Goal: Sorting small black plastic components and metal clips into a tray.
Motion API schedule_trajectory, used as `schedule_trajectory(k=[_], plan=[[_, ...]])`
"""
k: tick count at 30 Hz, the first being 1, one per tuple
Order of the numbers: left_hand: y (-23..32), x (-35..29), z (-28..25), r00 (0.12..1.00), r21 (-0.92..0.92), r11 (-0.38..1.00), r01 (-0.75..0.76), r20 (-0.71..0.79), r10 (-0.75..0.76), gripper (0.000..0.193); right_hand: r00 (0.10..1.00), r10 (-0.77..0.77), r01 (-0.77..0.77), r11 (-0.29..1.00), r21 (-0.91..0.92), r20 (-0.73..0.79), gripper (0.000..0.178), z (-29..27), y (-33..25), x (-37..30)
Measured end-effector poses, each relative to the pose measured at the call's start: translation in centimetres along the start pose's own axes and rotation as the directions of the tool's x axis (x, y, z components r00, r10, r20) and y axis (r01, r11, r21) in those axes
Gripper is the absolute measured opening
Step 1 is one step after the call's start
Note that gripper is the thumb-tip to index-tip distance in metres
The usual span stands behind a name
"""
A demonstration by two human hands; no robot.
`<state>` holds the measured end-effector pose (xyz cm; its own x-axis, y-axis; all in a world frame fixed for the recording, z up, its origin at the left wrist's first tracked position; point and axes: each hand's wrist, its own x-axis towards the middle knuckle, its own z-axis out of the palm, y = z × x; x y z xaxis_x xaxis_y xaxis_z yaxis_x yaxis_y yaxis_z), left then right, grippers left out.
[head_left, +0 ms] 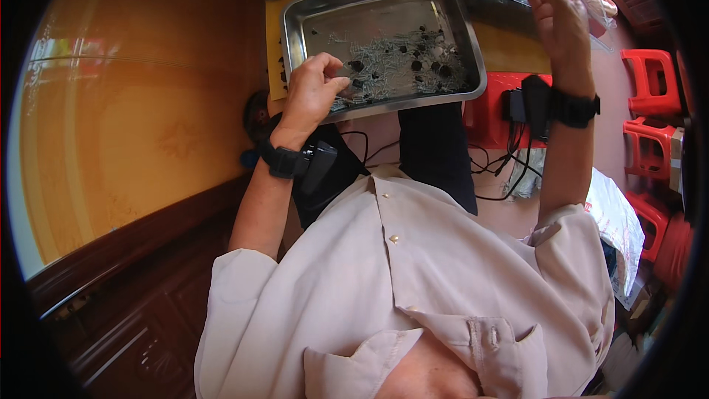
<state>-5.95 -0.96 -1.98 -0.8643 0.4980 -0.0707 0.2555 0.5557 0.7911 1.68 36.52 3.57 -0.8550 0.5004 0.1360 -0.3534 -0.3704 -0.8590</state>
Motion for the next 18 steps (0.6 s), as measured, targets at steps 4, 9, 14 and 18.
schedule_trajectory(k=[4,9,14,18], plan=[[0.9,0.7,1.5,0.994,0.273,0.961,-0.052,0.108,0.023,0.024,0.995,-0.095,0.087,0.917,-0.389,-0.001,0.030,1.9,-0.5,-1.8],[0.2,1.1,2.5,0.990,0.320,0.942,-0.101,0.128,0.063,0.021,0.931,0.172,0.175,0.562,-0.809,0.321,0.016,4.0,4.4,-7.3],[1.5,0.8,2.4,0.998,0.102,0.994,-0.029,0.060,0.023,0.019,0.908,0.212,0.364,0.025,-0.931,0.361,0.013,6.1,8.4,-9.4],[1.3,0.1,1.8,0.992,-0.130,0.986,0.102,0.092,-0.090,0.020,0.830,0.374,0.440,0.016,-0.898,0.413,0.011,9.7,8.6,-10.2]])
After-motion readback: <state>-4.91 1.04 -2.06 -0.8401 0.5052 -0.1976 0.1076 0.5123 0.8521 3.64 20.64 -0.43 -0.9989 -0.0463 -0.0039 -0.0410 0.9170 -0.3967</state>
